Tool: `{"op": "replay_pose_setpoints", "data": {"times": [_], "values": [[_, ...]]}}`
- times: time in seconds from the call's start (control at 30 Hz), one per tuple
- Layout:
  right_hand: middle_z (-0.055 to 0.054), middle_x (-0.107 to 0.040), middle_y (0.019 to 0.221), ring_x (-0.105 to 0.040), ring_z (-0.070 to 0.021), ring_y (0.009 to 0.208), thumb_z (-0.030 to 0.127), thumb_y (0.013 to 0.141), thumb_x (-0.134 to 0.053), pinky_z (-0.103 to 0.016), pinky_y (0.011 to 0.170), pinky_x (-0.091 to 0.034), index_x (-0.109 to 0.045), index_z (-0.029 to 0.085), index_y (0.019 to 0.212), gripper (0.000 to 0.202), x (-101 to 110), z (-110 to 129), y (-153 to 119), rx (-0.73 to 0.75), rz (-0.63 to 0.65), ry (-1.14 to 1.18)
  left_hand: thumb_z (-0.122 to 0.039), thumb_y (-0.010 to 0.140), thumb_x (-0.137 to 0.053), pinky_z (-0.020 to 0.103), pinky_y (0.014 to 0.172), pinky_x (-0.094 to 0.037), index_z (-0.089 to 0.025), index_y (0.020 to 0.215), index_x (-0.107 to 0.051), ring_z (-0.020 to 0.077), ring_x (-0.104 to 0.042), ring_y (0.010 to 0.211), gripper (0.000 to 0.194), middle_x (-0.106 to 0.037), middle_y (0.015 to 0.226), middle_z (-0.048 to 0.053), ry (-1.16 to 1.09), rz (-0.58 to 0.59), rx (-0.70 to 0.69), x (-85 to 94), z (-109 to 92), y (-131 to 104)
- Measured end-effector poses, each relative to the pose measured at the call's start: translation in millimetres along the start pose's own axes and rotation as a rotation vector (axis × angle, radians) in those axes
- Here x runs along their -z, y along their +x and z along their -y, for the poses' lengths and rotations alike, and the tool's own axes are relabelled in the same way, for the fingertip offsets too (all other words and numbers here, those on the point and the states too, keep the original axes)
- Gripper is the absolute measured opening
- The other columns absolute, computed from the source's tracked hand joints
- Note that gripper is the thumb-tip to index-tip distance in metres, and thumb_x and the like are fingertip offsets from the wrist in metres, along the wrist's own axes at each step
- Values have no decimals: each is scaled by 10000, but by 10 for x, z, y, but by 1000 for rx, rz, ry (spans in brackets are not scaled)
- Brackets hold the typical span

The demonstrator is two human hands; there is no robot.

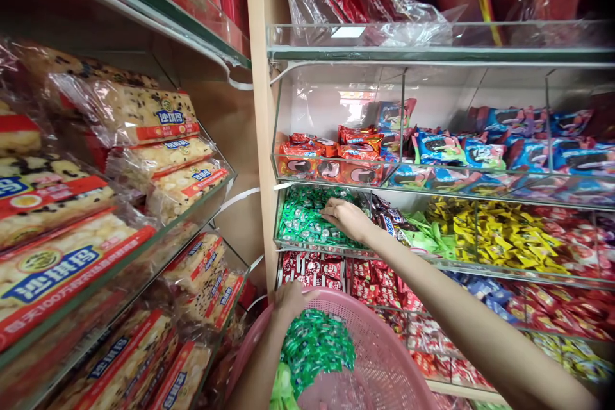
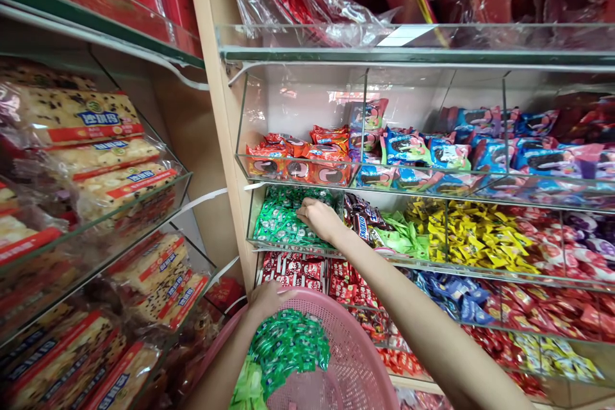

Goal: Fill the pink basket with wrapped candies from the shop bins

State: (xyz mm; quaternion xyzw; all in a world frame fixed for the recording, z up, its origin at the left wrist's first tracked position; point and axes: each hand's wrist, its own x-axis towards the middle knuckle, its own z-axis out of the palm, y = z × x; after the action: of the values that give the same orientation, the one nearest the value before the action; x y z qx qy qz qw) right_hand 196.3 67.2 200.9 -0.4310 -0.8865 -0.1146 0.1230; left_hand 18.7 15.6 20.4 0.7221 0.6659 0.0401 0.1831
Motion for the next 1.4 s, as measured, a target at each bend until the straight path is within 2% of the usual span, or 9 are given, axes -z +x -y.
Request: {"op": "replay_pose_setpoints", "data": {"times": [0.23, 0.3, 0.5, 0.63, 0.8, 1.03, 1.2, 1.27, 1.4], "values": [[-123, -608, 932, -560, -215, 934, 139, 901, -424, -266, 735, -418, -656, 142, 903, 232, 47, 14, -115, -84, 141, -294, -725, 751, -375, 291, 759, -433, -205, 981, -667, 253, -619, 972, 639, -679, 1030, 113, 18, -17, 2, -20, 1, 1], [-123, -613, 927, -562, -226, 945, 136, 896, -430, -273, 736, -425, -653, 142, 906, 224, 22, 23, -125, -83, 142, -306, -739, 745, -366, 294, 752, -433, -211, 960, -675, 255, -625, 955, 649, -684, 1009, 114, 12, -22, 0, -36, 8, 9], [-121, -606, 958, -573, -246, 956, 318, 885, -520, -292, 753, -446, -635, 135, 921, 219, -31, 99, -82, -82, 122, -270, -716, 752, -386, 308, 766, -437, -194, 998, -662, 264, -615, 980, 640, -673, 1043, 123, -3, -11, -3, -29, 12, 6], [-120, -604, 984, -581, -237, 956, 292, 872, -544, -282, 731, -447, -609, 144, 968, 188, -49, 104, -41, -107, 135, -243, -722, 748, -381, 310, 790, -438, -193, 1017, -653, 263, -605, 1004, 653, -667, 1069, 121, -13, 3, 11, -7, 1, -7], [-119, -621, 975, -591, -219, 932, 193, 908, -439, -279, 738, -430, -595, 141, 998, 188, -34, 108, -1, -93, 166, -264, -721, 742, -389, 328, 800, -443, -189, 1051, -640, 278, -601, 1014, 664, -662, 1077, 124, -22, -2, 10, 1, -1, -11], [-110, -617, 931, -566, -215, 911, 133, 894, -430, -284, 707, -412, -595, 137, 933, 170, -34, 157, 31, -49, 79, -328, -721, 742, -388, 322, 769, -442, -190, 1010, -648, 274, -615, 975, 650, -669, 1050, 127, -32, 4, 7, -46, 30, 30], [-63, -597, 911, -549, -170, 864, 190, 917, -436, -260, 724, -393, -582, 164, 948, 151, -19, 267, 66, 103, -10, -212, -716, 746, -395, 306, 780, -433, -191, 1021, -647, 261, -609, 987, 644, -666, 1061, 120, -26, -15, 4, -77, 47, 44], [-66, -592, 910, -545, -166, 852, 184, 927, -416, -257, 725, -387, -581, 162, 955, 168, -11, 299, 91, 79, -41, -212, -716, 751, -389, 303, 784, -430, -194, 1038, -644, 258, -606, 996, 649, -662, 1073, 120, -20, -10, 7, -69, 44, 38], [-83, -587, 937, -543, -177, 875, 187, 938, -385, -266, 739, -392, -572, 157, 1017, 205, 15, 275, 115, -79, -134, -194, -719, 754, -376, 303, 763, -433, -196, 979, -659, 257, -616, 965, 636, -672, 1042, 119, -3, 6, 0, -55, 40, 32]]}}
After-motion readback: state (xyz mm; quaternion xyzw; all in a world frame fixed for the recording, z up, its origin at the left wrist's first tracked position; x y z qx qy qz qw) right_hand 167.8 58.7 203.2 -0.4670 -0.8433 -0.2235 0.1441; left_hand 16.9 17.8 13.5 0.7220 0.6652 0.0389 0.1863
